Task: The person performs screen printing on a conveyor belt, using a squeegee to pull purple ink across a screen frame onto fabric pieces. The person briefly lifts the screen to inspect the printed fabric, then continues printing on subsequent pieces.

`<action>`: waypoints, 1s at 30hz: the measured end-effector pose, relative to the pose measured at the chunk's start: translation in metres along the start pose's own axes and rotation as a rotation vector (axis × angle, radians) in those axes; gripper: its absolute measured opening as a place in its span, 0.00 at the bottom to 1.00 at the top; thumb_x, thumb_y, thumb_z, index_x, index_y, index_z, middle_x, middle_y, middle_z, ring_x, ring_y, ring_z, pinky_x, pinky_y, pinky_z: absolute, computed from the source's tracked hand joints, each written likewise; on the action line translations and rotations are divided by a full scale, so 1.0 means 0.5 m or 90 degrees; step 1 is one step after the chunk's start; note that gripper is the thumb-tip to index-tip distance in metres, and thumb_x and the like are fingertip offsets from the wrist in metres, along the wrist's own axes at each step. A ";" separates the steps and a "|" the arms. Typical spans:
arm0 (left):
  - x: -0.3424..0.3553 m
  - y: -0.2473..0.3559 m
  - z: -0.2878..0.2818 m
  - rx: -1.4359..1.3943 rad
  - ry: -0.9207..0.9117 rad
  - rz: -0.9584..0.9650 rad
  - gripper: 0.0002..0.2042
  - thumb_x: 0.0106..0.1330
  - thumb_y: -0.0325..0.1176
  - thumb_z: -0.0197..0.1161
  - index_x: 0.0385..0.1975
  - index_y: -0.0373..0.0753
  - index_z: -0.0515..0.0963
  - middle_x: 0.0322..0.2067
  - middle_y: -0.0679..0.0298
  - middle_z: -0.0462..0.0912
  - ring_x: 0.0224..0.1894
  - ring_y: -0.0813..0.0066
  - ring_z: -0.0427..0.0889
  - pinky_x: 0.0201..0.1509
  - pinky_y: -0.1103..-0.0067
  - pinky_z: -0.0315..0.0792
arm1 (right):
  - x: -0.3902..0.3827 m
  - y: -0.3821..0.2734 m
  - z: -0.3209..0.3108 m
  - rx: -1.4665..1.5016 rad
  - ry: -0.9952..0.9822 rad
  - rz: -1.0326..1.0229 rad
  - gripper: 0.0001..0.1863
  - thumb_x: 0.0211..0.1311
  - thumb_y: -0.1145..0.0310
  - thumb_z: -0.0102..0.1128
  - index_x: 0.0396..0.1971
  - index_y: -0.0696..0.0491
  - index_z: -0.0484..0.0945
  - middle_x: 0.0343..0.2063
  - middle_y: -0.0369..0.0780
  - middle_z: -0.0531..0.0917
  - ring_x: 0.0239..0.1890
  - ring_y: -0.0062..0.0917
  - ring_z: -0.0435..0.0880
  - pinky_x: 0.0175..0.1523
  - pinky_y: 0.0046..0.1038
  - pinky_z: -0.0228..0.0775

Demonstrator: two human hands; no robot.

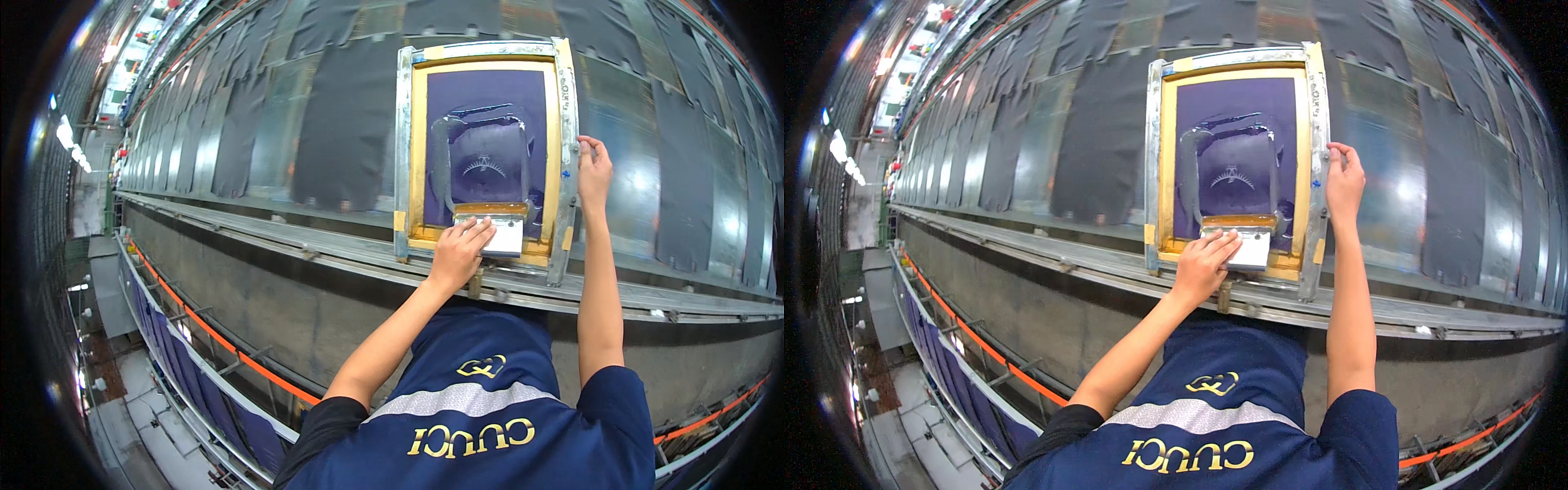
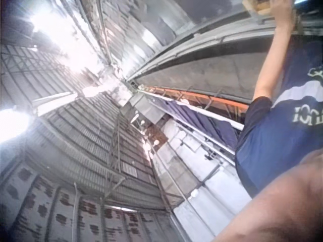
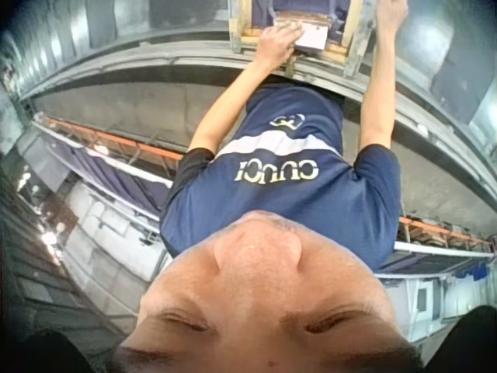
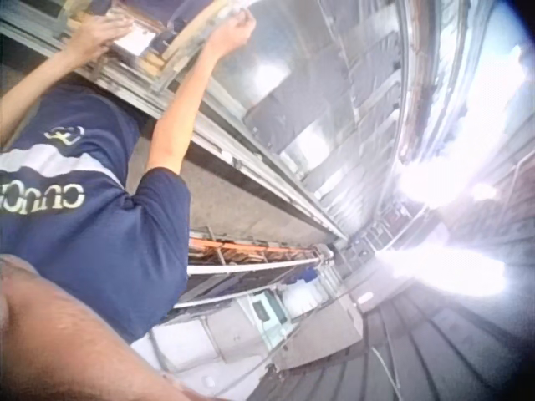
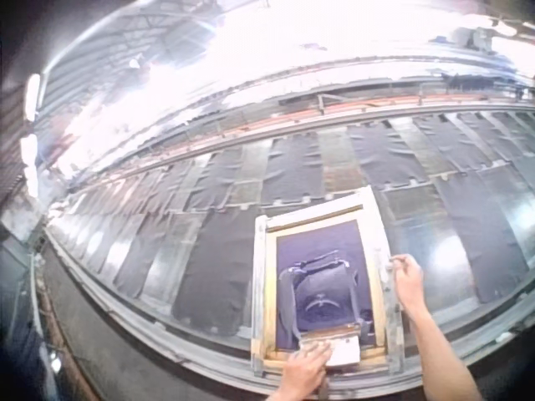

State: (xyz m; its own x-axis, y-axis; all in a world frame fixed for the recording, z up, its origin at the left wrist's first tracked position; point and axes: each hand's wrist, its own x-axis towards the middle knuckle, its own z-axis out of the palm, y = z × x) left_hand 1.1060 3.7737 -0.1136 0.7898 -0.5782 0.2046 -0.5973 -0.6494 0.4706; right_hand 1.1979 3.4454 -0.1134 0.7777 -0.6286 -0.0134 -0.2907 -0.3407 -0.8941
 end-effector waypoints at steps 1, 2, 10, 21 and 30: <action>-0.019 -0.050 -0.037 -0.002 -0.005 -0.018 0.31 0.50 0.23 0.70 0.60 0.48 0.80 0.62 0.67 0.82 0.63 0.61 0.80 0.63 0.65 0.74 | -0.029 -0.034 0.059 0.021 -0.010 -0.026 0.12 0.75 0.62 0.57 0.45 0.53 0.85 0.37 0.41 0.87 0.37 0.23 0.82 0.47 0.28 0.73; -0.038 -0.088 -0.070 -0.006 -0.019 -0.037 0.31 0.50 0.23 0.70 0.59 0.48 0.81 0.62 0.67 0.82 0.63 0.61 0.80 0.63 0.65 0.74 | -0.062 -0.060 0.122 0.048 0.018 -0.073 0.12 0.75 0.62 0.57 0.46 0.54 0.85 0.35 0.41 0.87 0.37 0.22 0.82 0.46 0.29 0.73; -0.181 -0.520 -0.307 0.040 -0.064 -0.069 0.27 0.51 0.22 0.68 0.55 0.45 0.83 0.60 0.65 0.84 0.61 0.58 0.82 0.63 0.64 0.75 | -0.261 -0.182 0.588 0.107 0.010 -0.104 0.13 0.76 0.61 0.56 0.46 0.55 0.82 0.26 0.44 0.83 0.31 0.27 0.83 0.39 0.34 0.73; -0.195 -0.612 -0.368 0.060 -0.158 -0.112 0.28 0.53 0.14 0.60 0.57 0.37 0.81 0.61 0.56 0.82 0.66 0.54 0.78 0.70 0.62 0.68 | -0.318 -0.226 0.683 0.187 -0.042 0.094 0.09 0.69 0.69 0.59 0.48 0.50 0.76 0.14 0.49 0.77 0.22 0.50 0.82 0.32 0.50 0.70; -0.159 -0.673 -0.318 0.125 -0.198 -0.098 0.19 0.57 0.23 0.63 0.51 0.37 0.81 0.50 0.53 0.86 0.54 0.50 0.82 0.61 0.63 0.69 | -0.302 -0.142 0.709 0.375 -0.096 0.107 0.15 0.71 0.71 0.59 0.56 0.52 0.72 0.12 0.44 0.74 0.15 0.35 0.76 0.25 0.38 0.64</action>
State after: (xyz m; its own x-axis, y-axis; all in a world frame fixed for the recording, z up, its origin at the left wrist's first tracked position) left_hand 1.2664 4.1169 -0.1517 0.8101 -0.5696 -0.1386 -0.5149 -0.8044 0.2963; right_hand 1.2988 3.8123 -0.2065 0.8308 -0.5197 -0.1994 -0.0932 0.2233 -0.9703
